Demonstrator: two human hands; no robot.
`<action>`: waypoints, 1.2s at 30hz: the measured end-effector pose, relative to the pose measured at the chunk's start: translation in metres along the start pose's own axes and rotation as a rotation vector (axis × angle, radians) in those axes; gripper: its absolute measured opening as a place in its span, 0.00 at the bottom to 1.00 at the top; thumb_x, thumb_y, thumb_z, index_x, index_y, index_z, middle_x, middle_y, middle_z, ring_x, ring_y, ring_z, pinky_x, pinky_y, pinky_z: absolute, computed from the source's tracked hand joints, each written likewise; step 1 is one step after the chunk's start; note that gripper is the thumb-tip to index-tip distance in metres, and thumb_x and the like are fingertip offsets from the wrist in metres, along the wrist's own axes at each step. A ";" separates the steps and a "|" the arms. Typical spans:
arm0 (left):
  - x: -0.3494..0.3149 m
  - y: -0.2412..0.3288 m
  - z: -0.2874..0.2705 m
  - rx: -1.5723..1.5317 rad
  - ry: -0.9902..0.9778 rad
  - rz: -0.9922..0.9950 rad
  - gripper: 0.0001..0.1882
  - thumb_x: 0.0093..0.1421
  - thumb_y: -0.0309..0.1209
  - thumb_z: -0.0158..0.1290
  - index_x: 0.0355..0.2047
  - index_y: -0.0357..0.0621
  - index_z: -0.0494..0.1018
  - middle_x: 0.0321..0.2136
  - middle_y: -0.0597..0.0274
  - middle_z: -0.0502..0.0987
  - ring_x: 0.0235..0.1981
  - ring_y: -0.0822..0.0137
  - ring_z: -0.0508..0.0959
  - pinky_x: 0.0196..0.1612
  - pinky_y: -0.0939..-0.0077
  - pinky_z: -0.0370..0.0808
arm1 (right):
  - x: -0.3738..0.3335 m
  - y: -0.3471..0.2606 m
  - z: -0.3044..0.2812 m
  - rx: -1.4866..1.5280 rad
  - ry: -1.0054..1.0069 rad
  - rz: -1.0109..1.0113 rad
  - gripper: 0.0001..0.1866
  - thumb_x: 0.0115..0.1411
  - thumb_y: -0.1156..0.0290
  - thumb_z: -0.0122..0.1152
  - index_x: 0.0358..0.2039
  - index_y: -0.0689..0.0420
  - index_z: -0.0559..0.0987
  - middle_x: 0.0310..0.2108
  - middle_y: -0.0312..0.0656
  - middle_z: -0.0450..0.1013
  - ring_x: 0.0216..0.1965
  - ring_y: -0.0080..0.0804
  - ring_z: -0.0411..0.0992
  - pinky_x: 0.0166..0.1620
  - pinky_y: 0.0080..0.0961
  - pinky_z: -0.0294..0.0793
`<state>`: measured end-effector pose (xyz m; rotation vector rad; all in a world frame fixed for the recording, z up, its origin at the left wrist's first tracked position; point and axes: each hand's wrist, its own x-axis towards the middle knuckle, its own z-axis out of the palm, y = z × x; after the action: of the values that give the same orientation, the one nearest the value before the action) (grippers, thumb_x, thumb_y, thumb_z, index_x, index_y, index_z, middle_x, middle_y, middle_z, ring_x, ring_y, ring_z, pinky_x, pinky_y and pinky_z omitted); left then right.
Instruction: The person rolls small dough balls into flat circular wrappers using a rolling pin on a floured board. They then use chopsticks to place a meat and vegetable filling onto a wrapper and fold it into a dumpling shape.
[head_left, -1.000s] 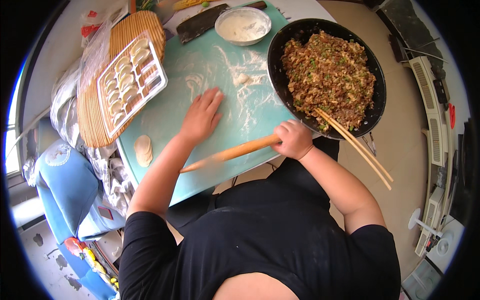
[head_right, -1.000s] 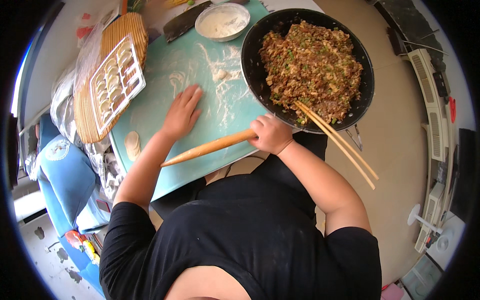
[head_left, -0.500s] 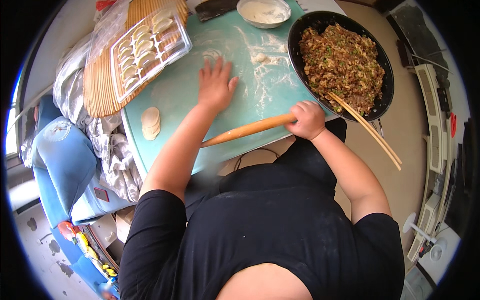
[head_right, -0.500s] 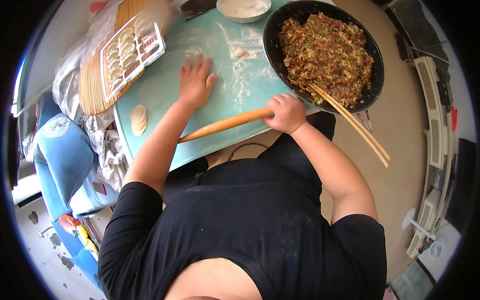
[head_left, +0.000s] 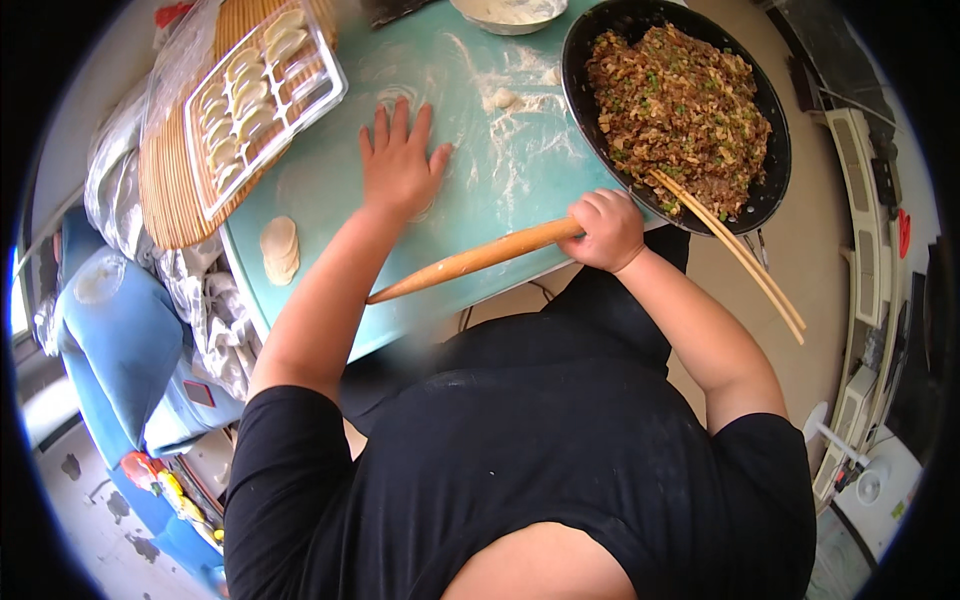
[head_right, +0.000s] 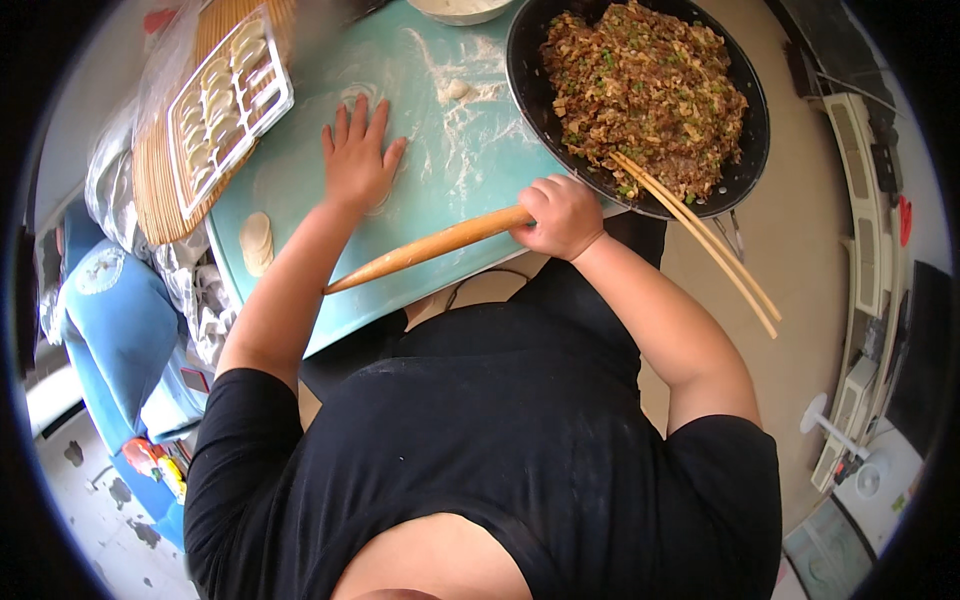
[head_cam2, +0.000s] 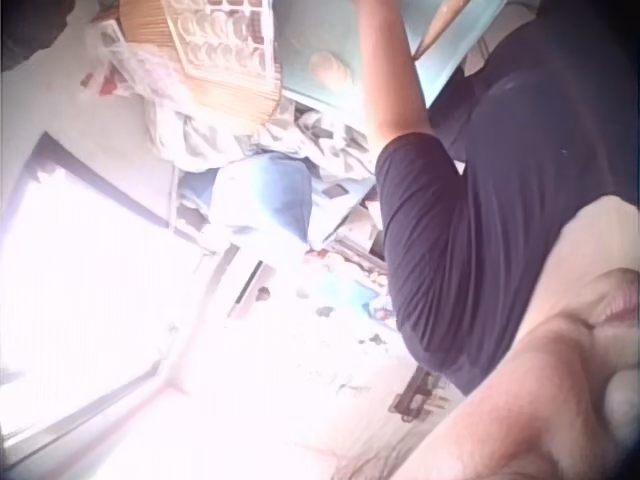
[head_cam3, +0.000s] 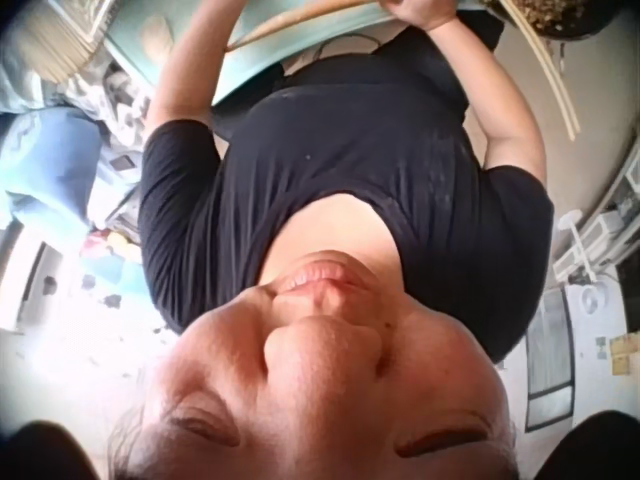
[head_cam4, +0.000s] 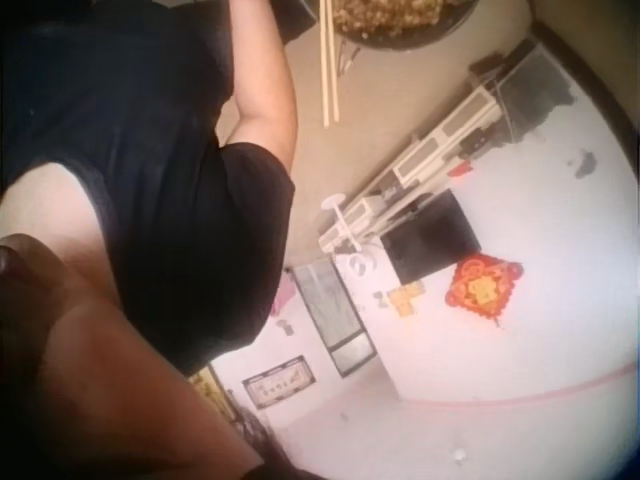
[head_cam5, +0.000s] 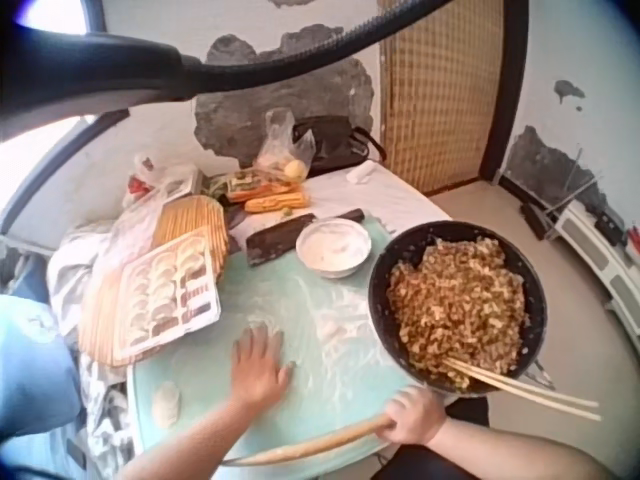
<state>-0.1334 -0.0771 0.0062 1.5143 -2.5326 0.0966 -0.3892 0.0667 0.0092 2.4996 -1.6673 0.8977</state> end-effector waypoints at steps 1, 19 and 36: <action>0.002 0.000 0.001 0.001 0.025 -0.032 0.26 0.61 0.44 0.45 0.59 0.52 0.61 0.62 0.52 0.56 0.64 0.48 0.51 0.62 0.49 0.48 | 0.000 0.000 0.000 -0.004 0.003 0.003 0.15 0.34 0.64 0.66 0.19 0.51 0.68 0.19 0.37 0.64 0.23 0.38 0.66 0.25 0.34 0.66; -0.052 -0.022 -0.061 -0.667 -0.063 -0.069 0.10 0.50 0.30 0.59 0.33 0.42 0.74 0.32 0.59 0.76 0.32 0.60 0.76 0.37 0.70 0.73 | -0.006 -0.001 0.007 -0.057 0.057 0.036 0.14 0.37 0.62 0.65 0.21 0.50 0.69 0.21 0.36 0.67 0.26 0.38 0.69 0.29 0.34 0.67; -0.151 -0.028 -0.089 -0.472 -0.319 -0.030 0.29 0.65 0.39 0.40 0.63 0.41 0.50 0.65 0.53 0.49 0.67 0.52 0.46 0.66 0.60 0.45 | 0.021 -0.058 -0.005 0.093 -0.209 -0.193 0.15 0.47 0.56 0.65 0.31 0.48 0.74 0.21 0.35 0.68 0.24 0.36 0.69 0.25 0.32 0.67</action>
<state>-0.0275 0.0538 0.0627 1.4573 -2.5021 -0.7477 -0.3365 0.0756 0.0410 2.8443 -1.4275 0.7344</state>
